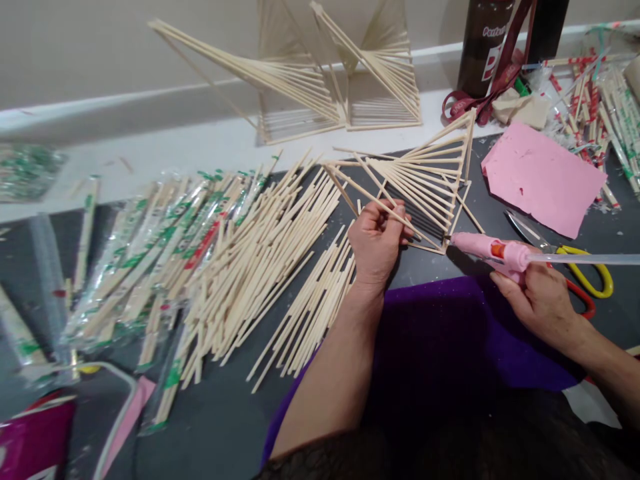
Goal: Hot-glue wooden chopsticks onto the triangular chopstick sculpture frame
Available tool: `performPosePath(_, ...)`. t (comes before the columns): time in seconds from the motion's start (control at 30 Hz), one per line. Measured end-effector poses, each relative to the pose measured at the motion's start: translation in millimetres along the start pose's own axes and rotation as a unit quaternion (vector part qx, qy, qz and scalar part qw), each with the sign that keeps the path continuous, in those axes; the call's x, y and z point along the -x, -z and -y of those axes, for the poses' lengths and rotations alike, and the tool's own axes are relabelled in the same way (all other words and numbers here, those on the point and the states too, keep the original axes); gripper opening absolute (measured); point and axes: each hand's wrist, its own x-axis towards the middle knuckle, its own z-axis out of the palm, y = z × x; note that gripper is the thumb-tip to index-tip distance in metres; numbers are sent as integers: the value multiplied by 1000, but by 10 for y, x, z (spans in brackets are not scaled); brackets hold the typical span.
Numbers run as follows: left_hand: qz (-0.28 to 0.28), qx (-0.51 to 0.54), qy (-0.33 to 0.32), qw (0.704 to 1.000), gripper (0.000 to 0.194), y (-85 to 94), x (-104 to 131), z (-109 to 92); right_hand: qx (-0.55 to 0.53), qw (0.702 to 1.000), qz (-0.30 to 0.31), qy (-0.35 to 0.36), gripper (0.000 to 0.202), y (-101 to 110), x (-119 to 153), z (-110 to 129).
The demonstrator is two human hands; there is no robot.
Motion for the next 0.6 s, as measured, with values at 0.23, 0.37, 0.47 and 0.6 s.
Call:
performPosePath(0.23,0,5,-2,1000,16,-2,-7,23,-87,991,-1,-106,25,165,-35,34)
performPosePath(0.37,2,2,-4,1000,17,-5,-16,27,-266,937,34,-224,22,299,-107,2)
performPosePath(0.47,-1,3,-7,1000,19,-7,-22,19,-422,856,39,-297,22,367,-199,-92)
performPosePath(0.6,1,3,1,1000,25,-7,-18,1,-482,799,-7,-359,22,414,-388,-310)
